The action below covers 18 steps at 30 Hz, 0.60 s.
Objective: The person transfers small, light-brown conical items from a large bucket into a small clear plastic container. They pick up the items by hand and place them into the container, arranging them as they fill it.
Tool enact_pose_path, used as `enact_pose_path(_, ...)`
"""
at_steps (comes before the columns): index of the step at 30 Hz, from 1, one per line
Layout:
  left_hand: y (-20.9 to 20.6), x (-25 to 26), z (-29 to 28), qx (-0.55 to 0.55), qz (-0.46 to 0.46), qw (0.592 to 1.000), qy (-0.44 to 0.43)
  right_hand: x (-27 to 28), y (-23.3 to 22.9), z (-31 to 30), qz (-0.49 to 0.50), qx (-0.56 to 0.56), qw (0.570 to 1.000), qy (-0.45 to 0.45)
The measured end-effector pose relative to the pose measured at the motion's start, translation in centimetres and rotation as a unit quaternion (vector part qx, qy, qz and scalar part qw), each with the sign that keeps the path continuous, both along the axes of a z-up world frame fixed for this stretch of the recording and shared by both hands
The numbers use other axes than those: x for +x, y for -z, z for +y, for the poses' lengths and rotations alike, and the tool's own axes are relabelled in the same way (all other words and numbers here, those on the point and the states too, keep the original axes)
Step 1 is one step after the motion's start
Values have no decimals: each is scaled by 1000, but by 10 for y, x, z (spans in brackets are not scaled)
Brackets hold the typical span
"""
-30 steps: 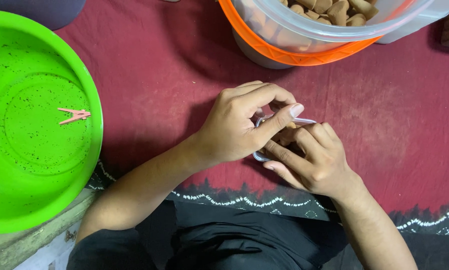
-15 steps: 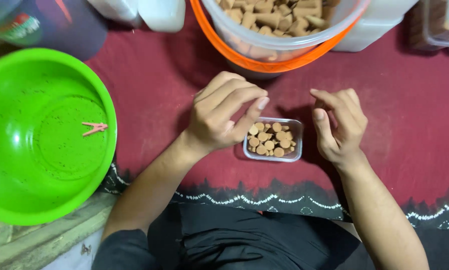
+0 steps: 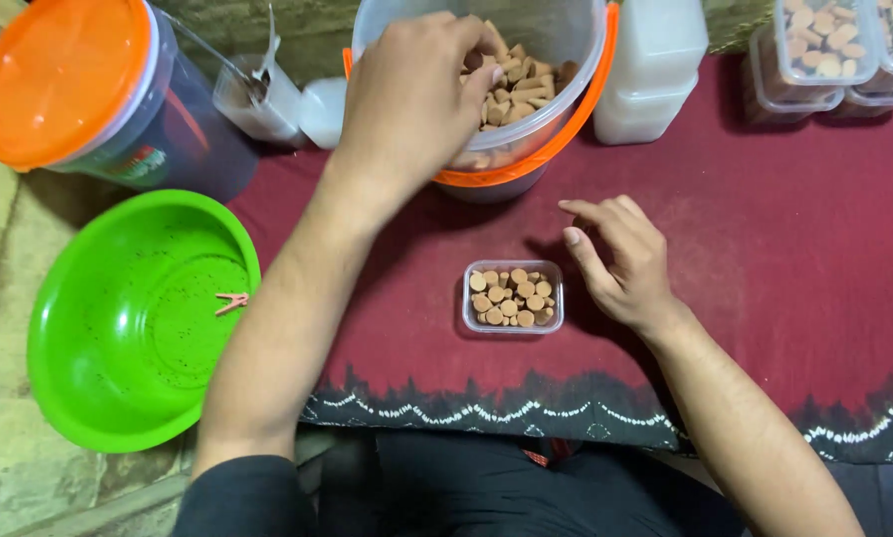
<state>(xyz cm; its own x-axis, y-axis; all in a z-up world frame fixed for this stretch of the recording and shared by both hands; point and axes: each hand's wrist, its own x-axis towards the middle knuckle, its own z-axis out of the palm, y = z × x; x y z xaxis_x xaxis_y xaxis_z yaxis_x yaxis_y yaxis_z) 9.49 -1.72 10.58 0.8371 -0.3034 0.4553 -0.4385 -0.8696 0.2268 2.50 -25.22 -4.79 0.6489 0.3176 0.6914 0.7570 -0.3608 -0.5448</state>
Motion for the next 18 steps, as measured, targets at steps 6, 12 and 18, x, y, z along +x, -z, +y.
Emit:
enact_pose_path(6,10,63,-15,66,327,940,72,5,2,-4,3,5,1000,-18)
enact_pose_path(12,-5,65,-25,108,357,927,36,5,-1,-4,3,-8,999,-31)
enact_pose_path(18,10,67,-24,125,262,950,112,4,-2,-5,4,-13,999,-34)
